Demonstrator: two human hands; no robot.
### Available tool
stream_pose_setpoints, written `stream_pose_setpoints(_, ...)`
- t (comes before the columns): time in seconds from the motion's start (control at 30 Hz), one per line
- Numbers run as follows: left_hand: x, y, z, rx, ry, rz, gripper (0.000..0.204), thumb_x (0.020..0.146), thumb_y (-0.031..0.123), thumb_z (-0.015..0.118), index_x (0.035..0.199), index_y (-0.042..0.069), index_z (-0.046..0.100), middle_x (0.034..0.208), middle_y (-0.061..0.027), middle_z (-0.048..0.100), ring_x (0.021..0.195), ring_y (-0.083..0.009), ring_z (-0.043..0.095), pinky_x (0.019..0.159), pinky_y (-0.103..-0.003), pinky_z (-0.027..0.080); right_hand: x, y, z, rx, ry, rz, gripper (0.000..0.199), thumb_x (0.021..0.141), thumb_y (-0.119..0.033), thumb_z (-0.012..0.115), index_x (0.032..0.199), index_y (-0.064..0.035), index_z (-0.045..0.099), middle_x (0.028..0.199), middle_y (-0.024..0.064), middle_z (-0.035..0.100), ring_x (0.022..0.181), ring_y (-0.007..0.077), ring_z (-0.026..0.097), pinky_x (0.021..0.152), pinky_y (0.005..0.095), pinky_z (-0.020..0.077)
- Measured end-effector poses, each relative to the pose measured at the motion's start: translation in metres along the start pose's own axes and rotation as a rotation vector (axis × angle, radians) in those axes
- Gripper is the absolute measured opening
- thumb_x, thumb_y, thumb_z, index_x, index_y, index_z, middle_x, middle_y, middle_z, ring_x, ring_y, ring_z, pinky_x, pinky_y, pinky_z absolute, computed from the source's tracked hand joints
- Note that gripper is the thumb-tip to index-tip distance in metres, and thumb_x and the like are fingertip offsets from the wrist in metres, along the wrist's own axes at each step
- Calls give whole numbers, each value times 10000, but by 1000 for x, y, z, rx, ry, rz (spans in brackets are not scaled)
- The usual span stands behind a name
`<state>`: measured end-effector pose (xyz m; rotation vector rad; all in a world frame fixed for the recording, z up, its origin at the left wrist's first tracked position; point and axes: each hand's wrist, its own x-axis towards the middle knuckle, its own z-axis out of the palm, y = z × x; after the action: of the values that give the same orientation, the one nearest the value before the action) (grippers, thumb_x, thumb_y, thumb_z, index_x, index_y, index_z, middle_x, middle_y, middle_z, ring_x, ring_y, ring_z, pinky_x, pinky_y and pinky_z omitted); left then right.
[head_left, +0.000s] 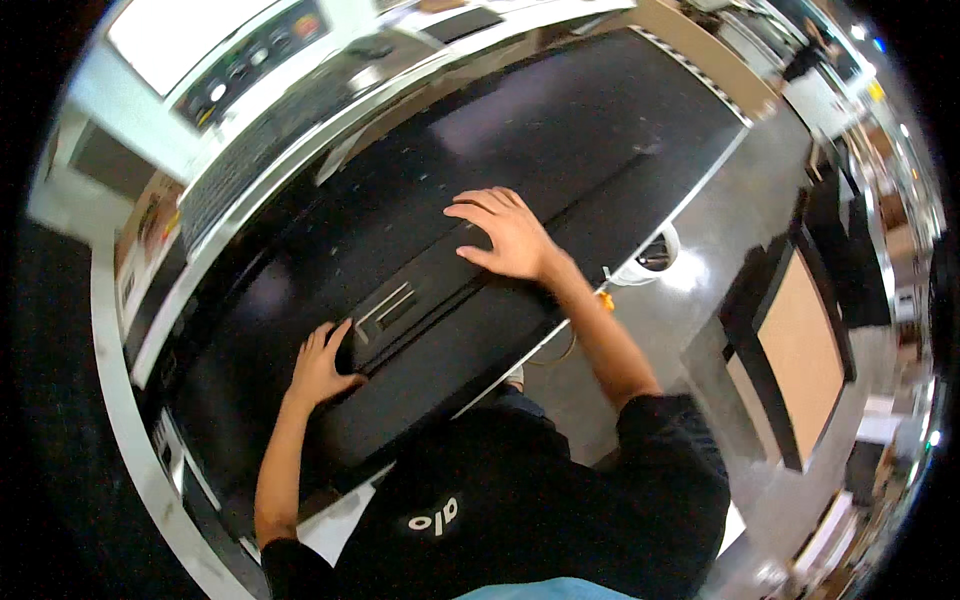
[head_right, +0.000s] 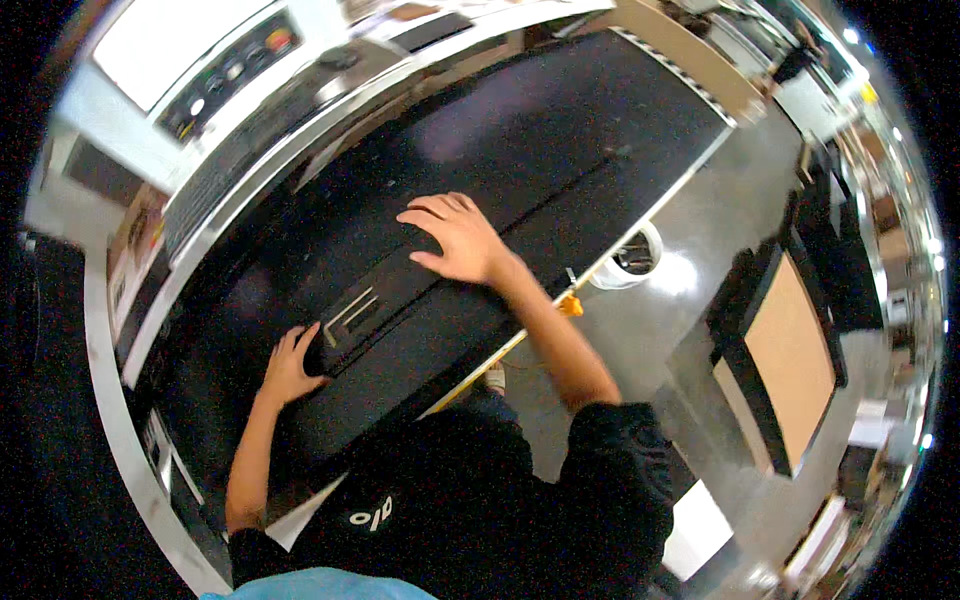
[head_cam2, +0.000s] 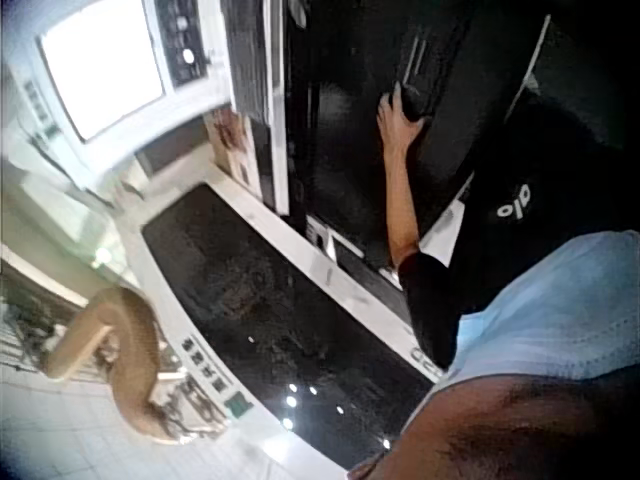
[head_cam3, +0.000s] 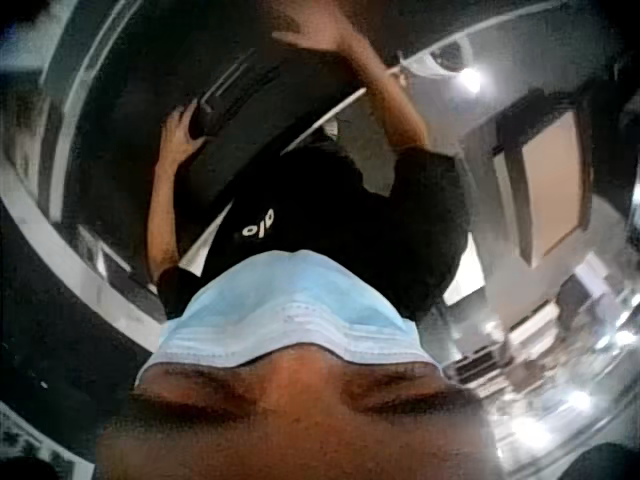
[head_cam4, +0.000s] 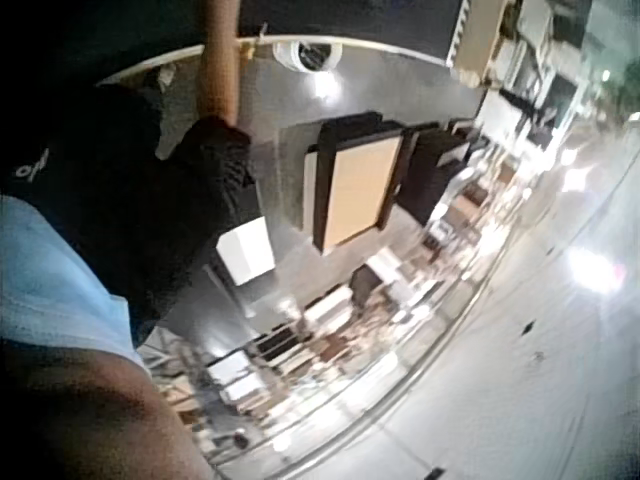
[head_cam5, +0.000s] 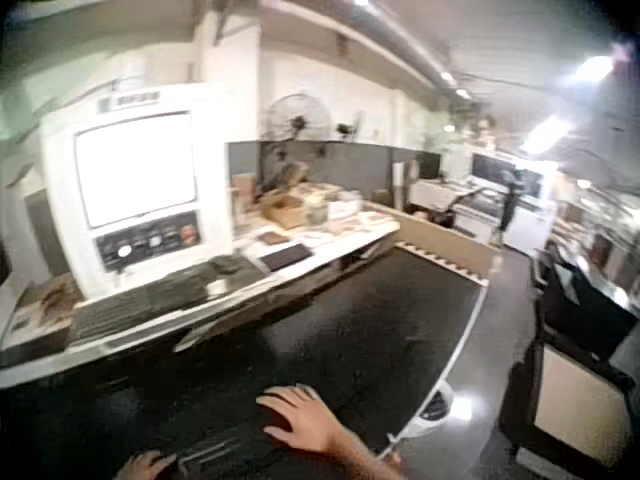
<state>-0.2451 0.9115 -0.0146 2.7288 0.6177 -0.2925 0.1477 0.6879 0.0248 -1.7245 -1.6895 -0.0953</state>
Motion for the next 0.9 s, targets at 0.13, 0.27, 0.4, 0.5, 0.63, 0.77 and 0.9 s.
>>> stream_pose_setpoints(0.13,7,15,9,139,81,41,1199,576,414,1008,1614,204,446,1476,-167,503,1322,-407,521,1074,-536,491,-121,-9,-2,10,979,625,387,901,-107,767,1261,-40,642,1176,148,668,1058,304,670,999,415,509)
stream_pose_setpoints(0.27,21,9,21,141,177,104,1135,622,310,993,1616,215,454,1499,-164,523,1315,-420,547,1074,-543,509,-293,59,56,-209,1095,1304,510,853,-139,796,1304,8,607,1214,194,606,1103,314,612,1010,398,491)
stream_pose_setpoints(0.4,44,13,20,163,173,62,1037,665,414,959,1575,193,513,1540,-203,495,1347,-419,528,1124,-534,461,-358,88,83,480,502,1257,456,874,-176,778,1289,-37,650,1102,175,711,1025,290,695,896,405,545)
stream_pose_setpoints(0.5,52,34,-2,79,45,-17,998,704,436,949,1579,243,509,1602,-219,420,1417,-427,470,1173,-557,408,-355,86,61,472,572,1151,292,920,-161,761,1168,-14,711,934,84,730,865,216,704,787,380,560)
stream_pose_setpoints(0.63,85,67,-10,20,37,49,856,756,439,928,1526,315,575,1625,-250,373,1475,-465,403,1220,-547,362,-353,116,5,591,1218,1186,321,995,-334,764,1042,-17,752,851,29,705,758,110,649,615,297,520)
stream_pose_setpoints(0.77,97,53,7,-48,63,62,637,757,420,924,1345,242,755,1638,-280,344,1475,-470,402,1224,-525,361,-238,120,-172,369,978,973,369,1113,-350,572,1236,-18,678,938,46,713,782,177,673,704,332,534)
stream_pose_setpoints(0.9,93,40,15,-23,78,79,636,744,405,927,1345,280,760,1649,-271,340,1474,-455,409,1224,-523,362,-89,137,-240,-327,419,977,348,1078,-322,560,1218,-4,570,1015,308,739,964,462,737,801,552,578)
